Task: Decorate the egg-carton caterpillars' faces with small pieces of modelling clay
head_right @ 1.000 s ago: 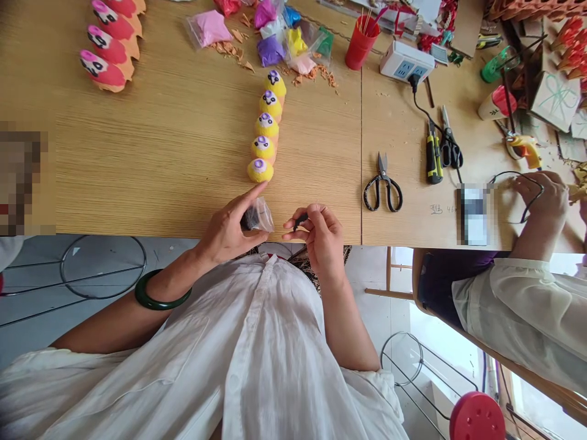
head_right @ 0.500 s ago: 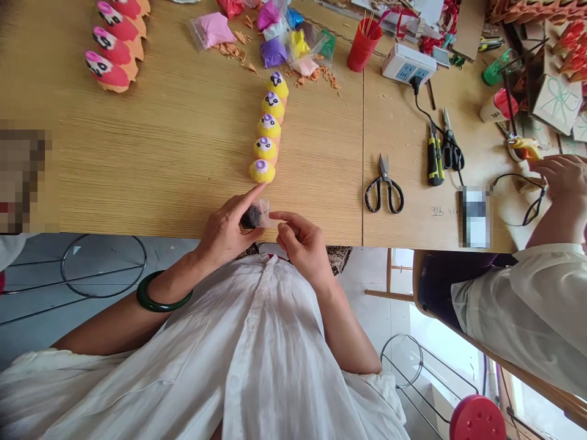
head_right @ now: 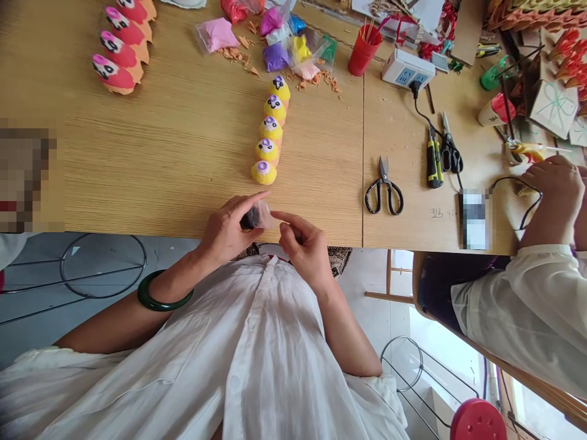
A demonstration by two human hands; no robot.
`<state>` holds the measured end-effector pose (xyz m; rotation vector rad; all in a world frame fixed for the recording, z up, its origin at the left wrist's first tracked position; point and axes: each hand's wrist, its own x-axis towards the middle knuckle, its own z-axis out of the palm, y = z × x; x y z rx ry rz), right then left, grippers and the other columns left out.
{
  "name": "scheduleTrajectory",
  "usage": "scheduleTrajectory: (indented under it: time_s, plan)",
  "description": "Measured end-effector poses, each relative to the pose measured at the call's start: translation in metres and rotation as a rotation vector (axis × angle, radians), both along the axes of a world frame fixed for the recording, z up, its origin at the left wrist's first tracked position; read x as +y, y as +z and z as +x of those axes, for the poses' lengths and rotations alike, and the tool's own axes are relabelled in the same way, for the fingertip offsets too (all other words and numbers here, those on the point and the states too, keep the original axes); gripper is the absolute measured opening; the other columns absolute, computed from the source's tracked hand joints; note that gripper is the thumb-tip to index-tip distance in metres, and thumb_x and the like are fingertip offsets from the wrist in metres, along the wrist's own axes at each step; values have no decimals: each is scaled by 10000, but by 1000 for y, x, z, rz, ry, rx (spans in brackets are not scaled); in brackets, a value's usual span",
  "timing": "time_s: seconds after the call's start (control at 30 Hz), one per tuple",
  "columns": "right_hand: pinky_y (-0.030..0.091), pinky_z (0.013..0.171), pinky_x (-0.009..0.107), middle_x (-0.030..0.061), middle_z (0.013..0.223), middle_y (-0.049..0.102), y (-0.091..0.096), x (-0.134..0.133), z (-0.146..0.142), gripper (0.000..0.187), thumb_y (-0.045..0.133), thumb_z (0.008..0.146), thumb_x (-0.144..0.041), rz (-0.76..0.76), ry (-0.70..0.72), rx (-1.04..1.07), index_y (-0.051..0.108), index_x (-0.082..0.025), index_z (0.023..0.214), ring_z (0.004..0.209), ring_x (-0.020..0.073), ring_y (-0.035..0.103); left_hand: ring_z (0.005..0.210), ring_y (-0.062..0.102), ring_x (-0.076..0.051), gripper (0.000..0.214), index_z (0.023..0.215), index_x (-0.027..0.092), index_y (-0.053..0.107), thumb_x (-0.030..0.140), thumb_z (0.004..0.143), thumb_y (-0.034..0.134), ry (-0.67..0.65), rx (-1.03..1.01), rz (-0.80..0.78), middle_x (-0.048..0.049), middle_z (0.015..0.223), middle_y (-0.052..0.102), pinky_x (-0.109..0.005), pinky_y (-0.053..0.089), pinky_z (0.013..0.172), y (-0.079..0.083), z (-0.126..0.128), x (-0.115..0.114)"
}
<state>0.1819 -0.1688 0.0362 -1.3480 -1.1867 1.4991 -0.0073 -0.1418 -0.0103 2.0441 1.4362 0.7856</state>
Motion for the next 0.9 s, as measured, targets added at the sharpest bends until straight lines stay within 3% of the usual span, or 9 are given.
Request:
scheduleTrajectory:
  time_s: [0.2,0.33,0.4,0.5,0.6,0.73,0.9]
  plan:
    - [301,555,281,-89,600,471,-6,2,-2,418,854,846,-493,102,-114,-105,726,-204,1119,556,97,380,1151,702,-240,649,1533,204,584,221,894,693,66,-58,-53,-73,1239,767,-354,566,1052,-2,6,-1]
    - [334,589,284,-31,681,576,-20,10,-3,339,791,896,-523,143,-88,-121,719,-196,848,606,101,417,1205,696,-249,621,1514,181,597,290,912,704,12,-158,-63,-97,1301,760,-370,551,1104,5,10,-1]
    - [320,579,282,-29,672,561,-24,15,2,373,761,916,-547,135,-97,-117,712,-192,814,602,101,406,1217,699,-250,559,1427,150,660,313,896,723,-55,-260,-112,-111,1310,760,-361,548,1110,11,8,1]
    - [299,556,278,-36,638,519,-25,18,8,429,756,901,-604,106,-11,-136,712,-188,805,588,101,388,1072,745,-226,380,1168,139,775,422,920,724,-93,-449,-277,-104,1149,796,-307,594,978,18,5,3]
    - [315,567,271,-26,658,551,-23,20,10,443,762,897,-603,113,79,-133,709,-178,783,599,97,394,865,743,-180,368,946,145,790,501,947,698,-22,-555,-380,-79,951,809,-247,588,786,19,4,5]
    - [316,572,264,-31,643,533,-22,20,8,443,777,892,-586,135,101,-122,692,-174,753,603,93,393,760,703,-160,404,837,142,773,537,914,736,69,-557,-346,-67,861,806,-233,551,718,18,5,5]
    - [272,510,263,-54,547,470,-18,22,16,481,764,883,-637,13,187,-118,698,-181,747,515,88,385,621,534,-115,452,720,156,736,525,963,639,-4,-478,-308,-7,655,648,-221,416,588,21,2,6]
